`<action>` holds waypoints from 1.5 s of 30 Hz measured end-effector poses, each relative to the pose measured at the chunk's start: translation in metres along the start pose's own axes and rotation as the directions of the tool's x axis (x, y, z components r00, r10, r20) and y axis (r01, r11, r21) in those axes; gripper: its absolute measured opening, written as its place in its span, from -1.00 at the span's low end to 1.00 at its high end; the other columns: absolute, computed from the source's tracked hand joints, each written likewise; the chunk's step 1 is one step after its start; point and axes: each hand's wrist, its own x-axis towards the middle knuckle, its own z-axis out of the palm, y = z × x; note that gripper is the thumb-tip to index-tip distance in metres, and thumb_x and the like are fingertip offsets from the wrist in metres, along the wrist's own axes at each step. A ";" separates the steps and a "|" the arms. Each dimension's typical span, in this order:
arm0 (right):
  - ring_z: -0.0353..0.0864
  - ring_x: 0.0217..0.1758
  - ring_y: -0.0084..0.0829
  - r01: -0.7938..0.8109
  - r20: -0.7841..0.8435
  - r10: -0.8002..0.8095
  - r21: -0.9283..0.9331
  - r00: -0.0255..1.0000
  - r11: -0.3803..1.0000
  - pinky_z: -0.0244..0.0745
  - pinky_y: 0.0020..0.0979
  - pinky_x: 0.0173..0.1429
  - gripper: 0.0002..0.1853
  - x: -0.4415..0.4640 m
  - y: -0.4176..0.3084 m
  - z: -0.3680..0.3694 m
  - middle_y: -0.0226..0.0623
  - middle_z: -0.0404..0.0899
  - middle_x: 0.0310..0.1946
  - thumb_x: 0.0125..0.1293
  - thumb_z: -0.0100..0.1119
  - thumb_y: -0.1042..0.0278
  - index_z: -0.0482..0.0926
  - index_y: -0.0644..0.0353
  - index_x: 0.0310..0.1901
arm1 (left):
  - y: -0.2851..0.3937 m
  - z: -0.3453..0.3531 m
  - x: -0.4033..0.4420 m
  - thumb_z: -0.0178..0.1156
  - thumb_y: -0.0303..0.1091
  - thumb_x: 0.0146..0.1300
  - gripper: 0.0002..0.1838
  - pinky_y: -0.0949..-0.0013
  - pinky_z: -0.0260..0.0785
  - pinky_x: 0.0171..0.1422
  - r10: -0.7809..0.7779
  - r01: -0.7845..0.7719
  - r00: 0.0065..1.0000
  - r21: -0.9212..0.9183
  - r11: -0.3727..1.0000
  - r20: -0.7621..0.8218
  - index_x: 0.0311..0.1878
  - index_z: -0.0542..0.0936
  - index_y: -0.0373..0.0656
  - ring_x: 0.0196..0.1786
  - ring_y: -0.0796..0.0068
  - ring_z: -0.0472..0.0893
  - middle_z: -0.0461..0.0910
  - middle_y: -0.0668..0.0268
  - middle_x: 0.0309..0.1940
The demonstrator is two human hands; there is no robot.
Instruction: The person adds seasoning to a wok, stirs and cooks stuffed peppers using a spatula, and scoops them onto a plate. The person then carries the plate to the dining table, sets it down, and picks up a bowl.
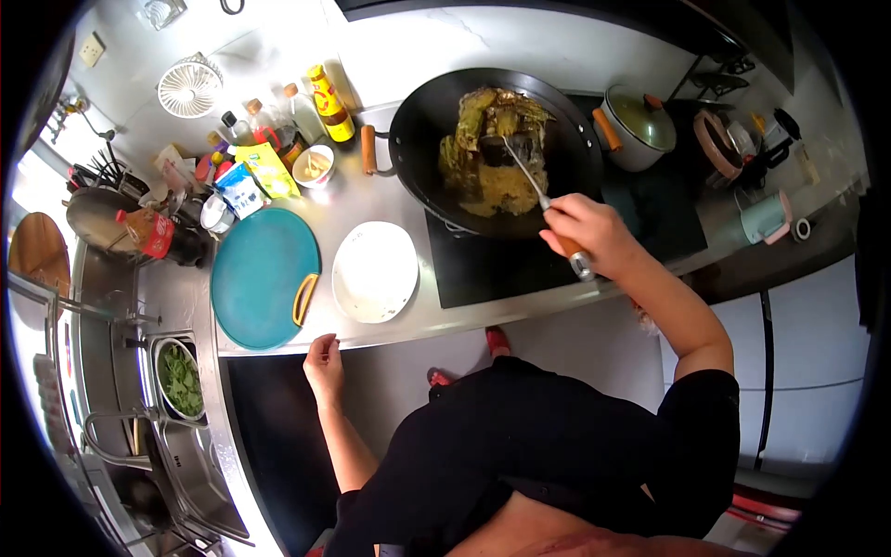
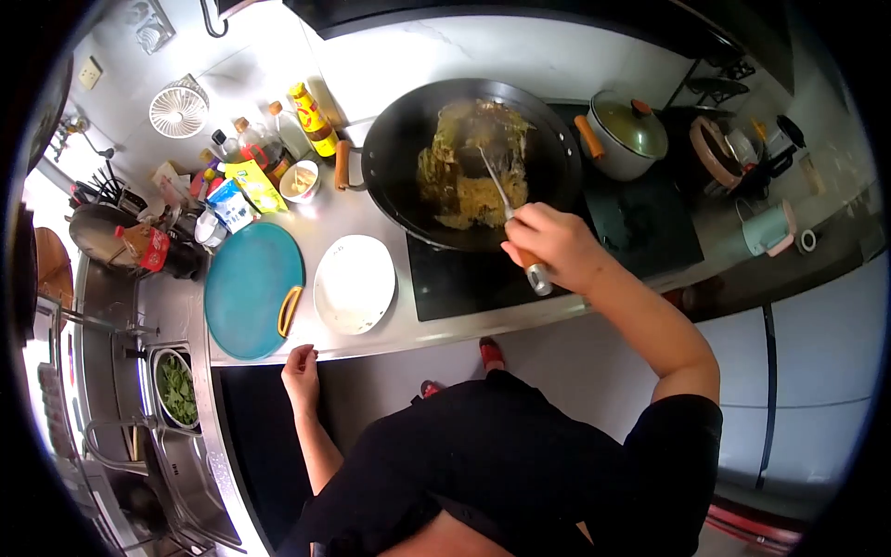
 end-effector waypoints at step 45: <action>0.59 -0.40 -0.23 -0.116 0.141 0.082 0.255 0.987 0.960 0.46 -0.42 -0.36 -0.69 0.019 -0.075 -0.168 -0.17 0.57 -0.35 -0.19 0.39 0.58 0.58 0.28 -0.31 | 0.030 0.042 -0.025 0.22 -0.48 0.24 -0.84 0.40 0.49 -0.22 0.073 -0.081 0.990 0.068 0.994 0.119 -0.13 0.65 -0.25 -0.40 0.40 0.63 0.68 0.16 -0.38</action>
